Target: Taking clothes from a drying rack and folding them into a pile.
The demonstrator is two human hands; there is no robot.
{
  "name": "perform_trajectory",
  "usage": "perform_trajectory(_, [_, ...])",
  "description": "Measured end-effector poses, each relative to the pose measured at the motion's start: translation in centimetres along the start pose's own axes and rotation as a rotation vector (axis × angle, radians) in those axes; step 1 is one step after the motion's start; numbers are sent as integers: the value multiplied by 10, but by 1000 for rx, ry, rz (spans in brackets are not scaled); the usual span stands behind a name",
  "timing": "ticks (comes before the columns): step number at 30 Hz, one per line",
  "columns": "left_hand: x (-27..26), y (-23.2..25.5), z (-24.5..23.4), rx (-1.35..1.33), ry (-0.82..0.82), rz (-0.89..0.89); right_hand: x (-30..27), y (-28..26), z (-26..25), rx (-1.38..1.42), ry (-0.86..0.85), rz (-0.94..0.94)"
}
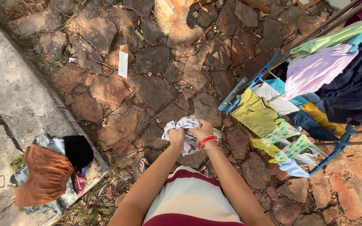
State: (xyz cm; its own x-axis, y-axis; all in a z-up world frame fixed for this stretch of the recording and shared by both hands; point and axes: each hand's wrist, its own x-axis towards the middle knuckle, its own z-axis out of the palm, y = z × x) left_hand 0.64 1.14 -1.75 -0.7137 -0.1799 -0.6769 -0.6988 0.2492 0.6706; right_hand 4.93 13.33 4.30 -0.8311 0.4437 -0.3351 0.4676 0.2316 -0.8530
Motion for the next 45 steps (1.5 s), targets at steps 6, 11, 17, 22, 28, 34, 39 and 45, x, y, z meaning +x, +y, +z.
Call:
perform_trajectory(6, [-37,-6,10,-331,-195,45,14,51,6,-426,409,44])
perform_trajectory(11, [-48,38,-37,-548,-492,60,6,46,-2,531,-10,515])
perform_trajectory(17, [-31,55,-40,-584,-541,211,-14,22,-16,1165,-566,405])
perform_trajectory(22, [-19,44,-43,-456,-736,167,-9,68,-15,1218,-925,151])
perform_trajectory(28, [39,4,-46,814,-251,204,-29,-59,-44,1271,-471,263])
perform_trajectory(34, [-65,103,-59,-33,-499,419,13,-17,-30,1180,-357,265])
perform_trajectory(39, [-65,135,-66,-16,-50,665,46,-13,-39,1228,-103,348])
perform_trajectory(45, [-50,152,-121,-255,-139,906,89,19,-73,1412,34,177])
